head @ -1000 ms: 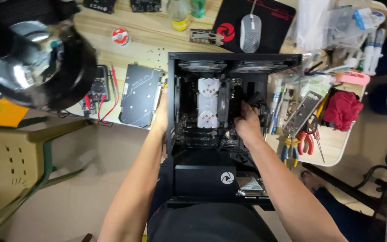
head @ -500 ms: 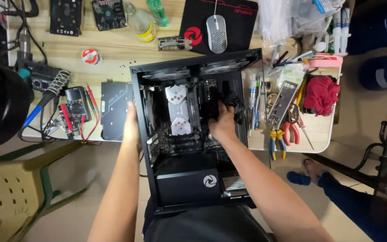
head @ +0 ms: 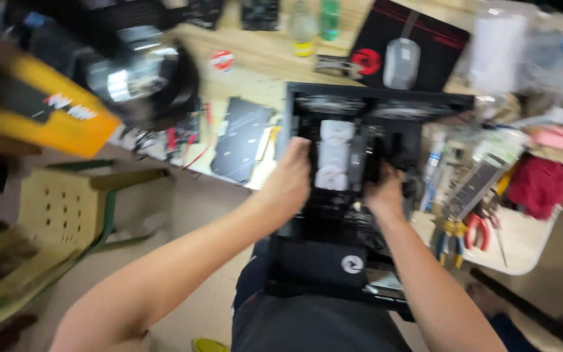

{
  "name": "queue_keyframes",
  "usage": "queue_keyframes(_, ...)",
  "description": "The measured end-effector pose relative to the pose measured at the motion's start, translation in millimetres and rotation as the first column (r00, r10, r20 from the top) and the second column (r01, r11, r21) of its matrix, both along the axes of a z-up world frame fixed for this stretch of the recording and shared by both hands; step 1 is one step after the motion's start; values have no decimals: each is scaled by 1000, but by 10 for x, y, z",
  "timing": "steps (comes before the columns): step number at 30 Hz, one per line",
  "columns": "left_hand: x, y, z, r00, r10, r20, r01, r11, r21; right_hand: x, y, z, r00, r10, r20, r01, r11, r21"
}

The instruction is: The person works inside an open desktop computer case on a workbench, positioning and seating internal components such as the cooler and cables, and uses a screwdriver to drive screws. They reposition the case and reach into different areas while fastening parts.

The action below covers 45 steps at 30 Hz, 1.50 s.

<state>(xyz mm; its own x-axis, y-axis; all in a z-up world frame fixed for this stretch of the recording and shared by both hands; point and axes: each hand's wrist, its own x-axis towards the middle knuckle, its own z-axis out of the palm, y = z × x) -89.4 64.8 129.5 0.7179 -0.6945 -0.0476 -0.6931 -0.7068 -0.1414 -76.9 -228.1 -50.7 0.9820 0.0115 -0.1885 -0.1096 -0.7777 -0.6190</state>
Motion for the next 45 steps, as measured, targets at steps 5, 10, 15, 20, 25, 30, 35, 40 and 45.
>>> queue_keyframes(5, 53, -436, 621, 931, 226, -285, 42, 710, 703, -46, 437, 706, 998, -59, -8, 59, 992, 113)
queue_keyframes(10, 221, -540, 202, 907, 310, -284, 62, 570, 819, -27, 675, 1080, 994, -96, -60, 103, 987, 125)
queue_keyframes(15, 264, -528, -778, 958, 217, -187, 77, 433, 898, 18, 496, 697, 985, -142, -101, 152, 983, 99)
queue_keyframes(20, 359, -641, -387, 918, 291, -270, 92, 507, 857, -14, -26, -77, 997, 14, 70, -17, 999, 52)
queue_keyframes(25, 199, -646, 650, 915, 220, -339, 158, 577, 801, -35, -143, -255, 999, 11, 44, -11, 1000, -19)
queue_keyframes(30, 470, -429, 1012, 966, 57, -252, 181, 549, 816, -45, -2, -224, 986, -163, -34, 165, 984, 72)
queue_keyframes(35, 829, -163, 501, 940, -38, -340, 270, 693, 669, -51, 130, 31, 985, -162, -55, 164, 986, 38)
queue_keyframes(40, 1052, -399, 263, 927, 89, -365, 247, 589, 769, -85, 107, -44, 980, -136, 145, 127, 989, 71)
queue_keyframes(45, 1205, -533, 314, 913, 155, -378, 266, 476, 838, -105, 169, 91, 965, -155, 210, 139, 986, 88)
